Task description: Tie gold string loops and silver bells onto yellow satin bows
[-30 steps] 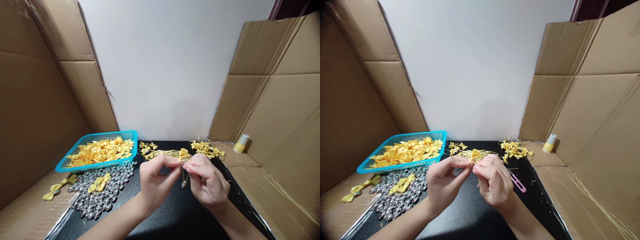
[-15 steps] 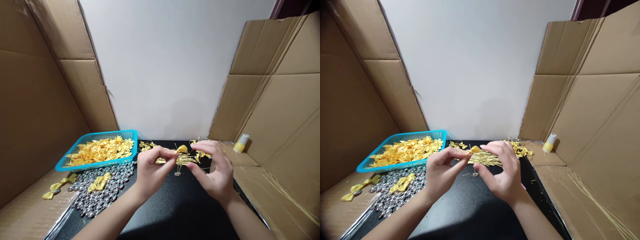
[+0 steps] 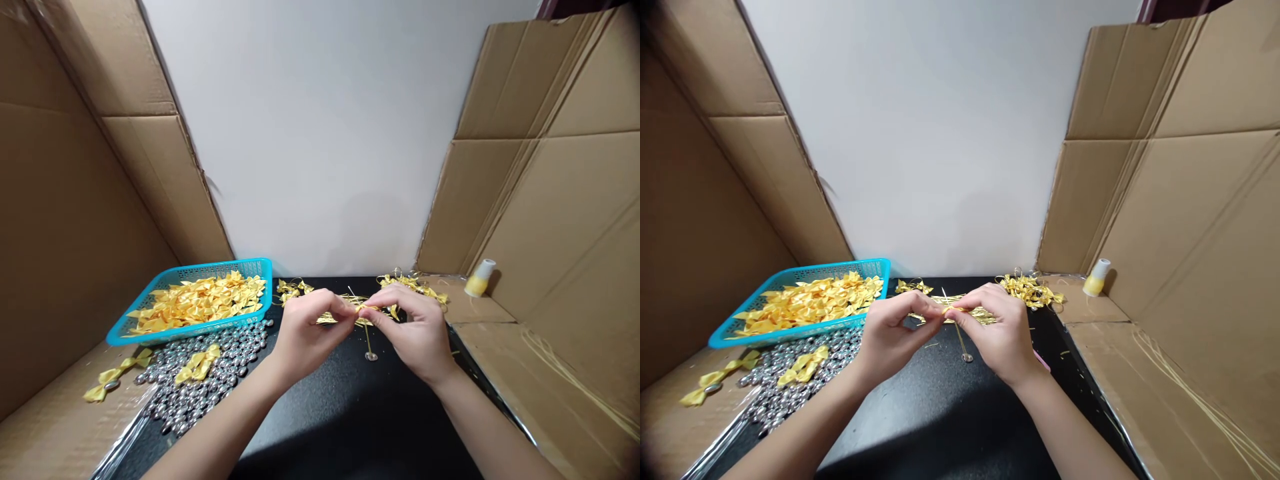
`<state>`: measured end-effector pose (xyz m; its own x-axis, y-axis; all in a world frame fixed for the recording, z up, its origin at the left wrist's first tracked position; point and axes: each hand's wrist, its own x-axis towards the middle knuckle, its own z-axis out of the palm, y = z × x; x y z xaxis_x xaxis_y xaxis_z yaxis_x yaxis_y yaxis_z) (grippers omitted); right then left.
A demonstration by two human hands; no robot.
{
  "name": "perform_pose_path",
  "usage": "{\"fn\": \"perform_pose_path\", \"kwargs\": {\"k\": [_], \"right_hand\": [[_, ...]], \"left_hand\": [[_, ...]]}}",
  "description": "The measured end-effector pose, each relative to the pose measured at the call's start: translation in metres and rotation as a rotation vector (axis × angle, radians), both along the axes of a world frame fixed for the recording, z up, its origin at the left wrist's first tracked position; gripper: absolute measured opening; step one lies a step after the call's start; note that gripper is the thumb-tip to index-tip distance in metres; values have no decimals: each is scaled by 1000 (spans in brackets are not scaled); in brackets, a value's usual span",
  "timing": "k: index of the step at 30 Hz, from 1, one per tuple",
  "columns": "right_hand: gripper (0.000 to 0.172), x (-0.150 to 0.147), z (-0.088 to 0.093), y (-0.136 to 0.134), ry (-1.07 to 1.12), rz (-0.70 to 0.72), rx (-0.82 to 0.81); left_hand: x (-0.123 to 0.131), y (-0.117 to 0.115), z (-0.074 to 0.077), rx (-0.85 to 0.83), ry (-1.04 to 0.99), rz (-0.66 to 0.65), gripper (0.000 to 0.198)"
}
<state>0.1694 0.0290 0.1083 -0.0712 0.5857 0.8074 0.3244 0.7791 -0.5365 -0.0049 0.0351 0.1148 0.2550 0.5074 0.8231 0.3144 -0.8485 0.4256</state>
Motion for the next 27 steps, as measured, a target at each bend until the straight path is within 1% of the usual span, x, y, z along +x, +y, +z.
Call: {"fn": "perform_pose_path", "kwargs": {"k": [4, 8, 11, 13, 14, 15, 17, 18, 20, 23, 27], "right_hand": [[10, -1, -6, 3, 99, 48, -237], [16, 0, -10, 8, 130, 71, -385], [29, 3, -11, 14, 166, 198, -527], [41, 6, -11, 19, 232, 304, -678], [44, 6, -12, 20, 263, 352, -762], [42, 7, -12, 21, 289, 396, -842], [34, 6, -13, 22, 319, 480, -955], [31, 5, -13, 22, 336, 509, -980], [27, 4, -13, 22, 385, 507, -966], [22, 3, -10, 22, 391, 431, -881], [23, 4, -8, 24, 319, 305, -774]], "left_hand": [[-1, 3, -4, -5, 32, 9, 16], [-1, 5, -6, -28, 69, 10, 18], [-2, 7, -6, -43, 88, 3, 17], [-3, 9, -6, -59, 110, -3, 16], [-4, 10, -5, -61, 128, 1, 16], [-4, 12, -4, -55, 150, 9, 16], [-5, 14, -3, -35, 199, 35, 15], [-5, 14, -3, -25, 218, 49, 13], [-5, 16, -3, -10, 241, 66, 9], [-3, 17, -6, -6, 236, 76, 3], [2, 18, -14, -26, 195, 131, 6]]}}
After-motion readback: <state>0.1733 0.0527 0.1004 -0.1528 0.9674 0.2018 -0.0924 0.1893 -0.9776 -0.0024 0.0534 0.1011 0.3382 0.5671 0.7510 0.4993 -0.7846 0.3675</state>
